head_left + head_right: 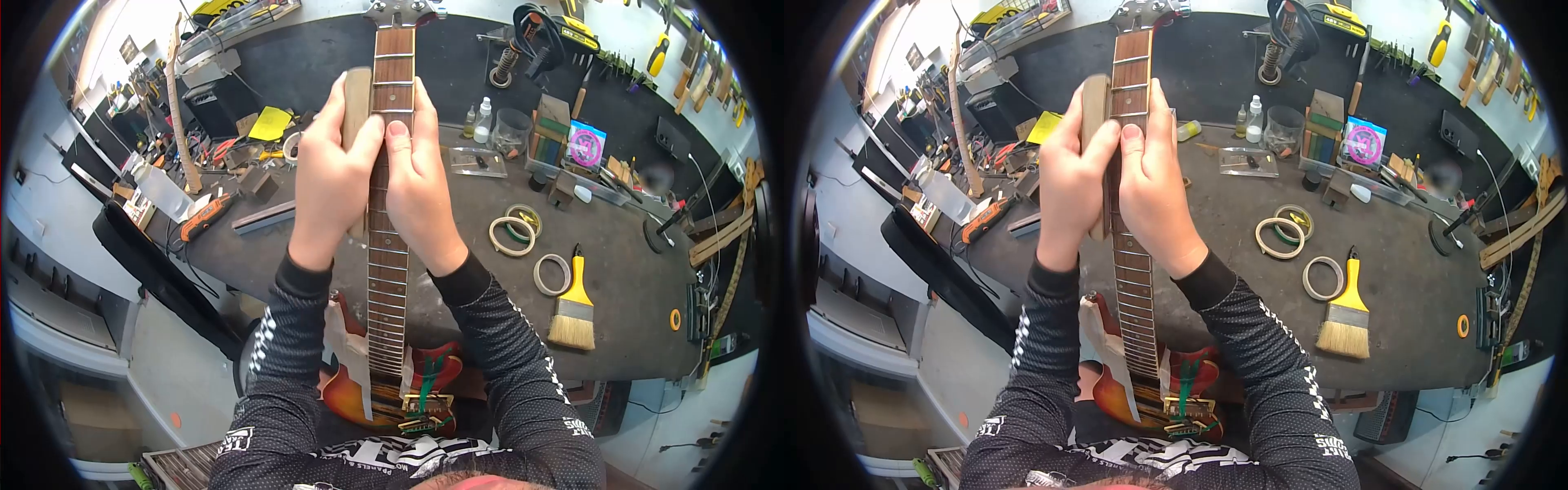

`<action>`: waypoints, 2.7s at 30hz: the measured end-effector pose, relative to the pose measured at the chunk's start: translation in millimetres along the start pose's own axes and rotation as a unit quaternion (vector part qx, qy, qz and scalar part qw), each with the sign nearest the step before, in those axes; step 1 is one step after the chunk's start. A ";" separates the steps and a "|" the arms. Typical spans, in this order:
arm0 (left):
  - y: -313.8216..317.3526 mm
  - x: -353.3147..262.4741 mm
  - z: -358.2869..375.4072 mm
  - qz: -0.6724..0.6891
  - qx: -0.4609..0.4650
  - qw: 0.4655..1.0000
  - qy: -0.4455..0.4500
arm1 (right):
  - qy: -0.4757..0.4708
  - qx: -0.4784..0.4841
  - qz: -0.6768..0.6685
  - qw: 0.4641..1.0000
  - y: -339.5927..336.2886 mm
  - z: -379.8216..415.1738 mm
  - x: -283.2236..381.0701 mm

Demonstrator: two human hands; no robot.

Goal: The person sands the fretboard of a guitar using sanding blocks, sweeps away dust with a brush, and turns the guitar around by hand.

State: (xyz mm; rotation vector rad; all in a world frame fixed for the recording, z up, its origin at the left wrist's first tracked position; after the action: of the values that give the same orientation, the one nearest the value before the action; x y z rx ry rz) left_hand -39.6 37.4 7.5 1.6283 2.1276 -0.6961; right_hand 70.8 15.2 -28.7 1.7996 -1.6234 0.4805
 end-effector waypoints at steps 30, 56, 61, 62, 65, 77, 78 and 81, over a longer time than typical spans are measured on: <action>-6.7 -25.1 -38.1 -0.032 0.060 0.997 -0.022 | 0.004 0.020 0.006 1.000 2.4 0.6 14.4; -31.4 -36.3 90.2 -0.061 0.062 0.990 -0.113 | 0.004 0.010 0.005 1.000 -0.2 -0.8 13.3; -11.5 -26.9 -25.4 -0.019 0.091 0.996 -0.010 | 0.005 0.010 -0.015 1.000 -0.2 -0.5 -2.8; 1.5 -12.6 -44.8 0.001 0.046 0.999 0.009 | 0.027 0.008 -0.042 0.999 -1.0 0.0 -3.4; -6.2 -25.4 -9.0 -0.015 0.048 0.998 -0.035 | 0.018 0.008 -0.062 0.998 0.2 0.0 -1.9; -8.0 -24.5 -13.2 -0.029 0.056 0.998 -0.030 | 0.012 0.009 0.000 1.000 -2.1 1.4 0.2; -13.3 -30.7 22.3 -0.023 0.039 0.998 -0.049 | 0.001 0.014 0.021 1.000 -1.2 2.0 7.4; -32.8 -36.6 96.6 -0.068 0.048 0.993 -0.083 | -0.014 0.004 0.031 0.999 2.6 0.9 4.6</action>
State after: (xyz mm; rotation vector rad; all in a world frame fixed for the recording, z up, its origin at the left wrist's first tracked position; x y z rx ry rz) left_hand -62.2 -54.9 -44.7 1.4266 2.1259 -0.9550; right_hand 68.9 11.1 -25.8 1.7730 -1.7038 0.4914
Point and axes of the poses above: each hand's wrist, its own z-axis away from the middle knuckle, its own y-axis out of the palm, x = y × z, the point moved 2 cm from there along -z, towards the middle knuckle, and after that the axes turned 5 degrees about -z, right-handed, at the moved point
